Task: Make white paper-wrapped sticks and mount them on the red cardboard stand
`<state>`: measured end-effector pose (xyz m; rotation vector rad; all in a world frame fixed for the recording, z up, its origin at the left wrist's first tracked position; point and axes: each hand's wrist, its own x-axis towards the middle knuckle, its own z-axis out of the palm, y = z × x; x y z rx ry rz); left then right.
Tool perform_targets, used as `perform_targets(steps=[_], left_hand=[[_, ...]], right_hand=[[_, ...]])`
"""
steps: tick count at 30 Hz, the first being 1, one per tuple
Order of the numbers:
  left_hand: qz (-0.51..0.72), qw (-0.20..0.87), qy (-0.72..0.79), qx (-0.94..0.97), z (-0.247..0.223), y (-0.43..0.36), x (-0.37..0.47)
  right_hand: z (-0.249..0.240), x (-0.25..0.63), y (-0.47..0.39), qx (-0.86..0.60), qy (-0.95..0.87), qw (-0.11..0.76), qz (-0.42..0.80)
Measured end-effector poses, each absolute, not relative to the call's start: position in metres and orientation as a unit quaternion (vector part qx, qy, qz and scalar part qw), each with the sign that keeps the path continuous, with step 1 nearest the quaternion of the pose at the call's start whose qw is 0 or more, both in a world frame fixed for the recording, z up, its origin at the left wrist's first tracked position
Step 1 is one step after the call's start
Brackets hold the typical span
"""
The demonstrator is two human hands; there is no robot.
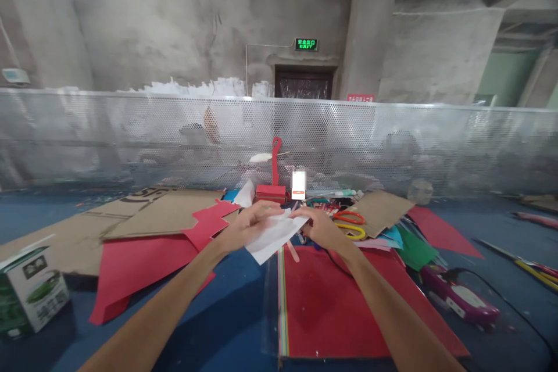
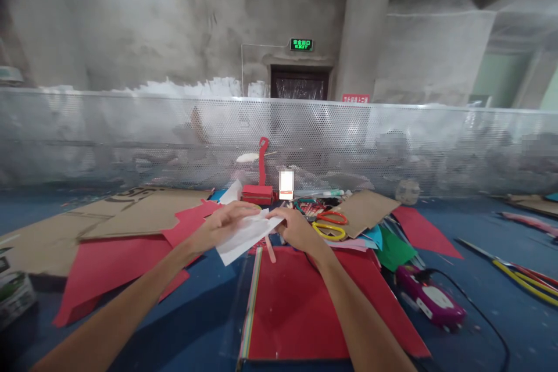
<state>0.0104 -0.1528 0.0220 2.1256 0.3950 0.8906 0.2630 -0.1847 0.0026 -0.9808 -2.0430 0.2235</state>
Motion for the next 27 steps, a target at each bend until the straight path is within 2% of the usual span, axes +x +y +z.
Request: perform_targets(steps=[6,9,12,16,22,27], left_hand=[[0.246,0.129,0.224,0.934,0.008,-0.15,0.013],[0.257,0.02,0.2,0.945,0.002,-0.147,0.013],[0.265,-0.036,0.172,0.948,0.002,-0.142,0.011],[0.257,0.024,0.197,0.946,0.005,-0.14,0.01],[0.278,0.268,0.207,0.899,0.01,-0.145,0.016],[0.287,0.342,0.19,0.874,0.01,-0.142,0.013]], right_hand=[[-0.001,0.257,-0.184,-0.371,-0.833,0.407,0.048],[-0.002,0.253,-0.185,-0.371,-0.826,0.422,0.045],[0.0,0.248,-0.188,-0.37,-0.809,0.452,0.062],[0.001,0.245,-0.193,-0.38,-0.794,0.458,0.121],[0.005,0.252,-0.198,-0.347,-0.803,0.387,0.291],[0.017,0.253,-0.205,-0.378,-0.803,0.327,0.324]])
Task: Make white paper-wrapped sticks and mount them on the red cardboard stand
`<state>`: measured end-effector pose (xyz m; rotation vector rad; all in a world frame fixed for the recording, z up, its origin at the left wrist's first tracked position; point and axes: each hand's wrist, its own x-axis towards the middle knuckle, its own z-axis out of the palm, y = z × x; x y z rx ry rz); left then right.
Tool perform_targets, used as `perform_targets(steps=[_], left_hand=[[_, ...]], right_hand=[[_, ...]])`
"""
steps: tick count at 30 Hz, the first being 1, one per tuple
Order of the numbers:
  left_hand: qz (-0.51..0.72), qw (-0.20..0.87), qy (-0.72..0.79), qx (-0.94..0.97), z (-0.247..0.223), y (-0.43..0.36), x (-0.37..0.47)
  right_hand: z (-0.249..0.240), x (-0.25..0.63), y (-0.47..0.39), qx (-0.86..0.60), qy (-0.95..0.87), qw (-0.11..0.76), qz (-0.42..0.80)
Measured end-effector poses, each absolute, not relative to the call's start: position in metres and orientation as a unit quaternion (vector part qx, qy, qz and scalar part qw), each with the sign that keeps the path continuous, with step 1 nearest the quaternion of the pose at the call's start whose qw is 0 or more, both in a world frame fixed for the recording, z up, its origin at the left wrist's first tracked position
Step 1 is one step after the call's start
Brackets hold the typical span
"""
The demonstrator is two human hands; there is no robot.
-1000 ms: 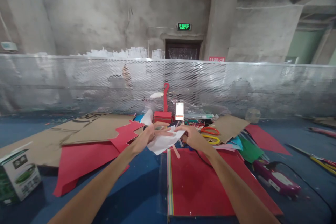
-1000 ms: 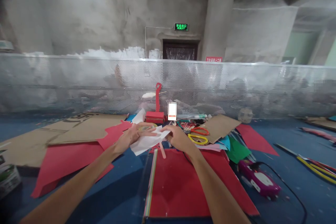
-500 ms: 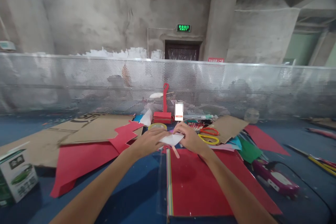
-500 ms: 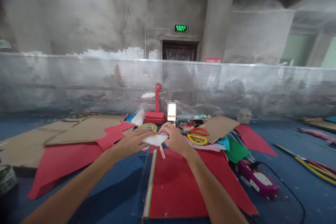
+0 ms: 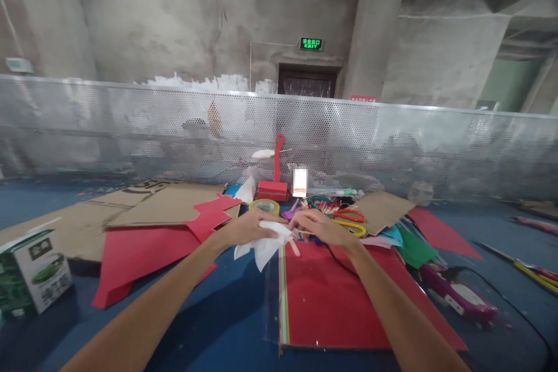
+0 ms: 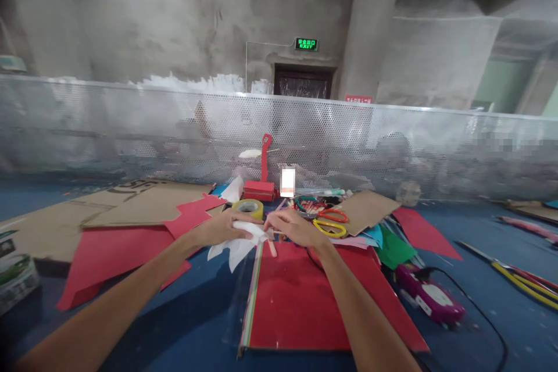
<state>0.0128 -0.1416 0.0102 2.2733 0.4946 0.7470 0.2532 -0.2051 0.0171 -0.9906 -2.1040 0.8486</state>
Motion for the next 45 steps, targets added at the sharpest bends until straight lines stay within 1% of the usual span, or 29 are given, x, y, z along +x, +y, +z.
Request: perform_targets(steps=[4,10,16,18,20,23,26,29,33,37,39,43,45], left_hand=[[0.285,0.372,0.195,0.862,0.01,-0.142,0.01],[0.295,0.42,0.219,0.83,0.011,-0.145,0.012],[0.299,0.531,0.238,0.756,0.014,-0.152,0.011],[0.311,0.568,0.244,0.722,0.016,-0.154,0.012],[0.341,0.584,0.244,0.695,0.015,-0.156,0.016],[0.404,0.554,0.25,0.683,0.011,-0.156,0.024],[0.433,0.502,0.285,0.692,0.006,-0.151,0.029],[0.419,0.46,0.316,0.716,0.001,-0.143,0.027],[0.39,0.455,0.303,0.741,-0.005,-0.134,0.025],[0.42,0.436,0.294,0.739,-0.008,-0.133,0.028],[0.413,0.444,0.295,0.738,-0.008,-0.136,0.028],[0.35,0.518,0.258,0.737,-0.004,-0.145,0.025],[0.349,0.528,0.258,0.729,-0.001,-0.149,0.025]], right_hand=[[0.012,0.25,-0.201,-0.375,-0.813,0.33,0.299],[0.003,0.245,-0.197,-0.353,-0.811,0.341,0.318],[0.001,0.245,-0.197,-0.377,-0.814,0.356,0.264],[0.001,0.247,-0.197,-0.383,-0.812,0.362,0.25],[0.002,0.248,-0.195,-0.397,-0.813,0.365,0.219],[0.002,0.248,-0.193,-0.425,-0.815,0.36,0.163],[0.002,0.245,-0.193,-0.435,-0.815,0.36,0.127],[0.002,0.239,-0.194,-0.426,-0.82,0.366,0.109],[0.002,0.236,-0.196,-0.423,-0.832,0.346,0.091],[-0.001,0.237,-0.194,-0.431,-0.834,0.335,0.073],[-0.003,0.237,-0.194,-0.433,-0.838,0.325,0.065],[-0.006,0.236,-0.195,-0.436,-0.846,0.306,0.042],[-0.007,0.233,-0.197,-0.428,-0.849,0.306,0.041]])
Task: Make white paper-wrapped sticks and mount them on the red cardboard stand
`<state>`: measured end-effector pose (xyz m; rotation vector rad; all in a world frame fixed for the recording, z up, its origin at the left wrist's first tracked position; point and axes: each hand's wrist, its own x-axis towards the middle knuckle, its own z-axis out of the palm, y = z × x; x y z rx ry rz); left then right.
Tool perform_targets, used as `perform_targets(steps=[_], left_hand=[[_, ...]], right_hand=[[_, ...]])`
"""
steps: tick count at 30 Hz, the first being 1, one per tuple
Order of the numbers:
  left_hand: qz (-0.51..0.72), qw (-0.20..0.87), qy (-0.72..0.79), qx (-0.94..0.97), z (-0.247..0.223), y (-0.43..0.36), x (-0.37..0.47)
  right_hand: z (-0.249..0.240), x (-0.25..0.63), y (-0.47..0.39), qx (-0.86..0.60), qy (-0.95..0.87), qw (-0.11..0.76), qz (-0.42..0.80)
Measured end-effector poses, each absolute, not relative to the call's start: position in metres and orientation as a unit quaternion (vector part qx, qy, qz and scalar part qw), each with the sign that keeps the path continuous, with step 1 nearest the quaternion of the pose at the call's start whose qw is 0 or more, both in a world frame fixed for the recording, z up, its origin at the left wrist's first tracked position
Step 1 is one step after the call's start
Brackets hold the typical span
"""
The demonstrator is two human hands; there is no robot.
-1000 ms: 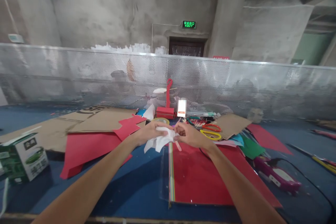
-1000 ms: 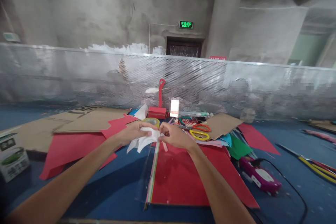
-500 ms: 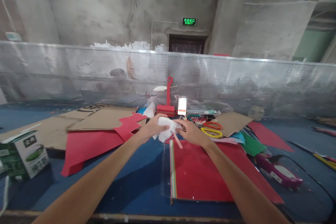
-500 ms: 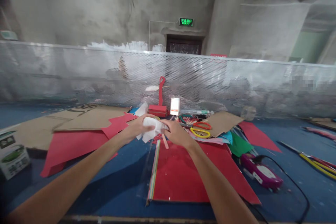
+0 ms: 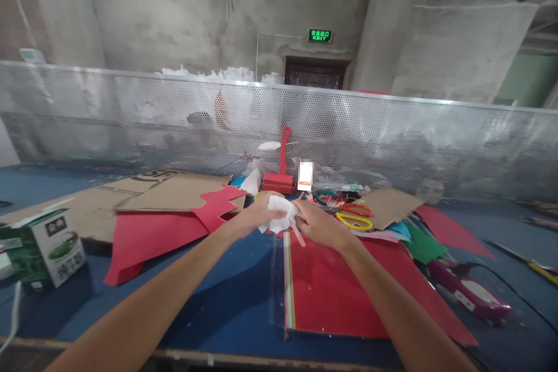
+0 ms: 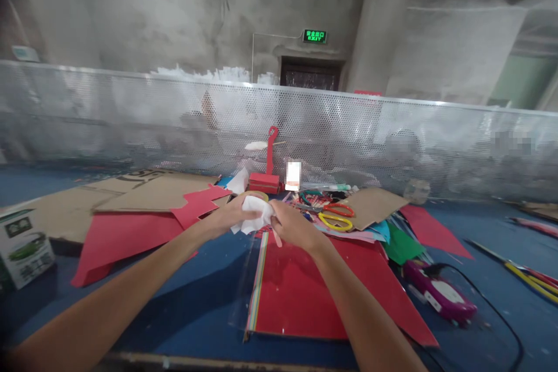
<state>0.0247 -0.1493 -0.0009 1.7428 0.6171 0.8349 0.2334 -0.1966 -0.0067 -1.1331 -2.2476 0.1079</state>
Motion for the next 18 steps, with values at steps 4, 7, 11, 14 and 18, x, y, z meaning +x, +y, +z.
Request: perform_targets(steps=[4,7,11,14,18], left_hand=[[0.386,0.502,0.281,0.721,0.003,-0.152,0.025],[0.402,0.492,0.267,0.725,0.003,-0.149,0.026],[0.407,0.518,0.277,0.699,0.005,-0.153,0.028],[0.404,0.535,0.271,0.691,0.008,-0.16,0.031],[0.449,0.441,0.302,0.716,0.007,-0.16,0.034]], right_hand=[[-0.008,0.229,-0.197,-0.398,-0.859,0.317,0.054],[-0.009,0.228,-0.194,-0.387,-0.865,0.319,0.027],[-0.01,0.227,-0.19,-0.425,-0.851,0.307,-0.03],[-0.009,0.222,-0.19,-0.465,-0.832,0.295,-0.06],[-0.007,0.217,-0.192,-0.485,-0.822,0.29,-0.068]])
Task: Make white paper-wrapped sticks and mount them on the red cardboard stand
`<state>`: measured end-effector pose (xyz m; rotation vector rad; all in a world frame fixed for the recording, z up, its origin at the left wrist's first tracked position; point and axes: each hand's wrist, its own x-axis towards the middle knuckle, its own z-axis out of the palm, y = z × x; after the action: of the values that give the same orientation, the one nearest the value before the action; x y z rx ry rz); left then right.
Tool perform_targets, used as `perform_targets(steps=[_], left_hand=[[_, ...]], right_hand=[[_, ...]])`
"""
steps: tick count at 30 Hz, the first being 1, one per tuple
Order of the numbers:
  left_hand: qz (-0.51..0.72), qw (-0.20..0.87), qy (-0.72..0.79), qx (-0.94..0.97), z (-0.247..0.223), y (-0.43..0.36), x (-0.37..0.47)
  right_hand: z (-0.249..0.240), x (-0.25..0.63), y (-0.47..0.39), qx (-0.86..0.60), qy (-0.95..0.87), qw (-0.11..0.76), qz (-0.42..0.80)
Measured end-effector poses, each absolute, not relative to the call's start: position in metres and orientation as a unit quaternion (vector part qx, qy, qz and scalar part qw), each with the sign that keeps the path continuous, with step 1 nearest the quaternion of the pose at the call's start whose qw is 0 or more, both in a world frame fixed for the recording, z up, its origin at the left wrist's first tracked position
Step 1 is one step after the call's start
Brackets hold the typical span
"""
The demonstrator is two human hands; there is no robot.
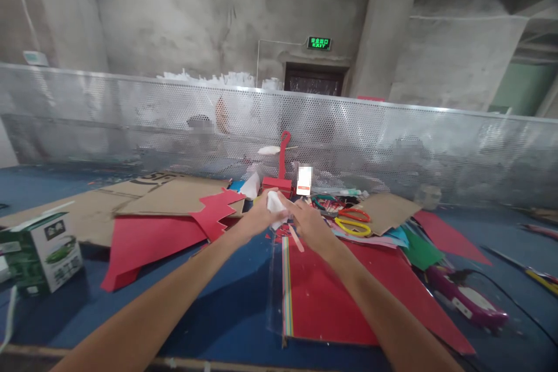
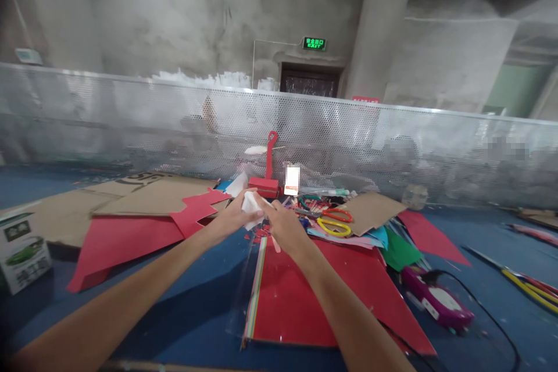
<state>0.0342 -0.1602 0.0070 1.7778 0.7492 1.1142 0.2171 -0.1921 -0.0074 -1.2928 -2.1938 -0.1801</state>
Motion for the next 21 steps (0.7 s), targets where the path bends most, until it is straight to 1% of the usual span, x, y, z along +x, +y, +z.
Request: perform_targets(steps=[5,9,12,16,21], left_hand=[[0.454,0.39,0.287,0.748,-0.001,-0.149,0.034],[0.478,0.409,0.324,0.707,-0.008,-0.146,0.039],[0.496,0.436,0.327,0.676,-0.012,-0.147,0.042],[0.505,0.44,0.33,0.665,-0.014,-0.147,0.043],[0.499,0.427,0.321,0.682,-0.009,-0.147,0.042]], right_hand=[[-0.007,0.217,-0.194,-0.478,-0.821,0.31,-0.04],[-0.01,0.211,-0.196,-0.467,-0.826,0.314,-0.037],[-0.011,0.205,-0.199,-0.454,-0.835,0.31,-0.03],[-0.013,0.203,-0.199,-0.433,-0.843,0.319,-0.005],[-0.011,0.207,-0.193,-0.46,-0.814,0.351,-0.049]])
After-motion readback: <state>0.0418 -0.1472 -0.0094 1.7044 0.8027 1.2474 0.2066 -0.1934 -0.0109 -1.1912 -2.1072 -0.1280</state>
